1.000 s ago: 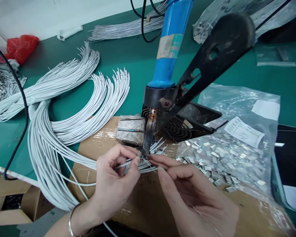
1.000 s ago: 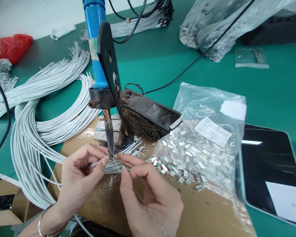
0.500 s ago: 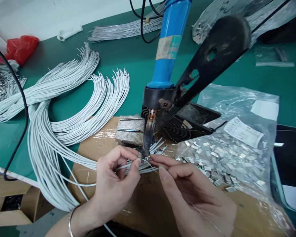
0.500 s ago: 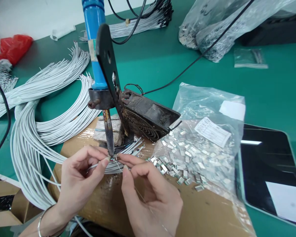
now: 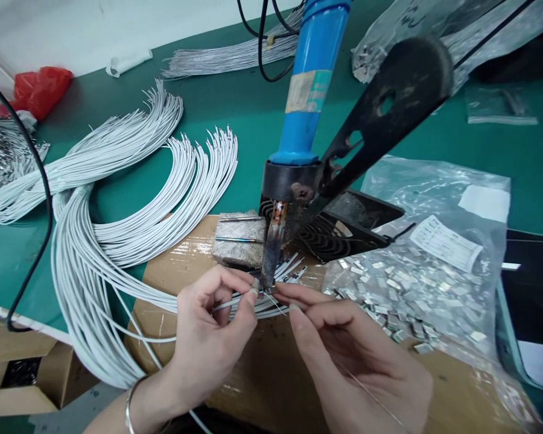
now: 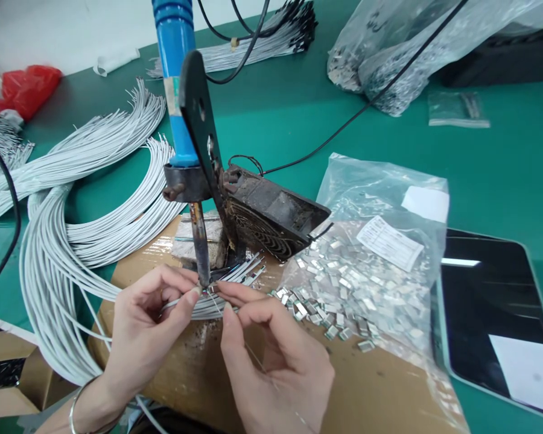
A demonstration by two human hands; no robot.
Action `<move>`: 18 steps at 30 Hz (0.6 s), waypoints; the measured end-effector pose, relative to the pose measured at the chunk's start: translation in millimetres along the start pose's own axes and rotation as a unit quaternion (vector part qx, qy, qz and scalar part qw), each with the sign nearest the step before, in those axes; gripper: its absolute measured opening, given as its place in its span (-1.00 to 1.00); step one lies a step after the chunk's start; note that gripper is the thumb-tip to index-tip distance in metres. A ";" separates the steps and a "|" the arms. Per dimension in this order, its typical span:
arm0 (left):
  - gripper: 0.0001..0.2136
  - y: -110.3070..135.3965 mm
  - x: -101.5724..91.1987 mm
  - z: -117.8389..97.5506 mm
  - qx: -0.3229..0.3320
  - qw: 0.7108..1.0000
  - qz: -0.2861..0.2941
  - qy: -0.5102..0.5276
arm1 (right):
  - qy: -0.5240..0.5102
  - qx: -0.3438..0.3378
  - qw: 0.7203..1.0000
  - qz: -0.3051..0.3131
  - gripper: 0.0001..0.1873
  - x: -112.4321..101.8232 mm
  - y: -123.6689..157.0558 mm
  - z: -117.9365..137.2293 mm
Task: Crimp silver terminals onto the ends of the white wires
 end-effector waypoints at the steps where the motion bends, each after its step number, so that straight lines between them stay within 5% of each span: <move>1: -0.91 0.1 -0.4 -0.2 -0.002 1.000 -0.002 0.001 | -0.001 0.000 1.000 0.000 -0.76 0.3 0.1 0.3; 18: -0.90 2.0 -1.9 3.5 0.005 1.000 -0.009 0.016 | -0.001 -0.001 1.000 -0.015 -0.78 -1.8 1.9 1.4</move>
Point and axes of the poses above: each hand's wrist, its own y-axis away from the middle knuckle, its own x-axis out of the palm, z = x × y, the point moved 9 cm from there along -y, towards the middle knuckle, and after that the axes turned 14 degrees about -y, right-handed, at the moved point
